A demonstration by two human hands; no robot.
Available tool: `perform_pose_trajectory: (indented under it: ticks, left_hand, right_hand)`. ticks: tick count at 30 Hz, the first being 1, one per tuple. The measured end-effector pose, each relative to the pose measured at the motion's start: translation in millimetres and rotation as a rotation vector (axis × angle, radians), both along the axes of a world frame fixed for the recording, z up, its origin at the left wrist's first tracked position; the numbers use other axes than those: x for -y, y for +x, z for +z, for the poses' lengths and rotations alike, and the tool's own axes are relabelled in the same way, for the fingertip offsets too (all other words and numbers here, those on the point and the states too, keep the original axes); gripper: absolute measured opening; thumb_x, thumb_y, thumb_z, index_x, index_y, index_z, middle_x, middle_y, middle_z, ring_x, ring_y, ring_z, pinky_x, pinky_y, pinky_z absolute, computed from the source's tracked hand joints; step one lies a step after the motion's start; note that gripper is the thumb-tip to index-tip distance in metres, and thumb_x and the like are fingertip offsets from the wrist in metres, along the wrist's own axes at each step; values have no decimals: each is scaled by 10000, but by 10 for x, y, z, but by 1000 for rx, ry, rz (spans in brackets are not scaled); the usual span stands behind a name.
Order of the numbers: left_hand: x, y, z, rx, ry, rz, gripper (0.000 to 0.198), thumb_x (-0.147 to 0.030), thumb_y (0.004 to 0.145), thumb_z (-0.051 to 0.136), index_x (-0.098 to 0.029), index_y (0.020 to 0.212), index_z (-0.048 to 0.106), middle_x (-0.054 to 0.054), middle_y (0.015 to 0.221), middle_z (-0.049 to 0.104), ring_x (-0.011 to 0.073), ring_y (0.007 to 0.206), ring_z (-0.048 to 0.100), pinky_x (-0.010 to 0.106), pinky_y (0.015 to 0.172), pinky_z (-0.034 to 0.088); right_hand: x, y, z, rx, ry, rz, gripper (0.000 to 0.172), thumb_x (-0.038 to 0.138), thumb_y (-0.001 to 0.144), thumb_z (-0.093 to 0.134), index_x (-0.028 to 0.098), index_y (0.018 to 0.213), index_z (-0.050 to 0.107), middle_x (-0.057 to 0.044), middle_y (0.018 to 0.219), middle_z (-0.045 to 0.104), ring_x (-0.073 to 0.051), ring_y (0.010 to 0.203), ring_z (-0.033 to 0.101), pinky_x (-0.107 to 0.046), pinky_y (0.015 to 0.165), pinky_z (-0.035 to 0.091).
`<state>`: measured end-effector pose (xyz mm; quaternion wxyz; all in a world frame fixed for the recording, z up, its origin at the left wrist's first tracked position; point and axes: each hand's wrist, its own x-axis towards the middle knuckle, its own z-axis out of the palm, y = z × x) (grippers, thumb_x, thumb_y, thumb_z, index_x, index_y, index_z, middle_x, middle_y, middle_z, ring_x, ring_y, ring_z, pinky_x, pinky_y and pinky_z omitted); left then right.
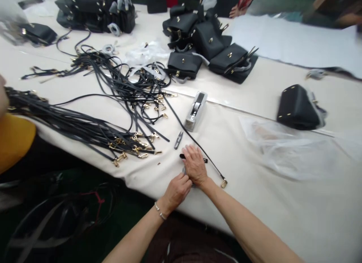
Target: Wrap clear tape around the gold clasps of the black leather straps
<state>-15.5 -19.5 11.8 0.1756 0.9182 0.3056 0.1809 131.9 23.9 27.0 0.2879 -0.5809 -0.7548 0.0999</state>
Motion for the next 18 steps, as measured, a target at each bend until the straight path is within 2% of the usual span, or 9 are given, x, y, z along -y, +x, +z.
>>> perform_pose_trajectory:
  ticks: [2, 4, 8, 12, 14, 16, 18]
  left_hand:
    - [24, 15, -63, 15, 38, 36, 298, -145, 991, 388, -176, 751, 562, 33, 738, 541, 176, 710, 509, 304, 662, 490]
    - [46, 32, -113, 26, 72, 61, 275, -128, 985, 392, -174, 784, 574, 38, 753, 555, 178, 710, 517, 309, 661, 492]
    - [53, 50, -147, 25, 143, 81, 250, -98, 965, 393, -171, 832, 592, 51, 777, 588, 189, 709, 543, 320, 656, 510]
    - [5, 41, -96, 37, 158, 79, 233, -87, 932, 413, -180, 831, 601, 49, 769, 603, 202, 720, 572, 324, 656, 530]
    - [-10, 34, -57, 48, 125, 72, 218, -92, 925, 426, -187, 847, 606, 45, 782, 612, 201, 738, 588, 315, 662, 537]
    - [-12, 28, -26, 61, 90, 69, 213, -91, 924, 427, -193, 888, 611, 42, 816, 624, 193, 770, 604, 305, 693, 546]
    - [-9, 19, -15, 68, 71, 64, 210, -87, 919, 432, -198, 934, 610, 38, 846, 635, 189, 795, 613, 306, 730, 551]
  right_hand:
    - [-3, 7, -156, 33, 7, 15, 361, 215, 981, 468, 188, 1328, 565, -120, 1383, 592, -281, 1351, 455, -557, 1182, 277]
    - [-7, 29, -202, 34, 21, 23, 350, 209, 972, 483, 186, 1307, 579, -114, 1370, 604, -280, 1339, 467, -552, 1178, 295]
    - [-42, 5, -137, -50, 64, 10, 308, 205, 955, 490, 159, 1234, 613, -146, 1281, 648, -292, 1253, 545, -566, 1116, 391]
    - [33, 122, 24, -172, 108, -34, 284, 241, 967, 469, 171, 1193, 625, -134, 1183, 685, -245, 1136, 623, -466, 1014, 517]
    - [201, 394, 142, -212, 116, -73, 257, 257, 975, 459, 211, 1127, 661, -103, 1119, 708, -213, 1055, 659, -392, 938, 562]
    - [451, 843, 263, -229, 121, -162, 241, 295, 976, 467, 239, 1012, 699, -79, 1031, 727, -199, 965, 683, -354, 878, 577]
    - [729, 1419, 367, -229, 142, -365, 276, 371, 968, 475, 221, 925, 703, -85, 947, 734, -215, 902, 688, -369, 853, 569]
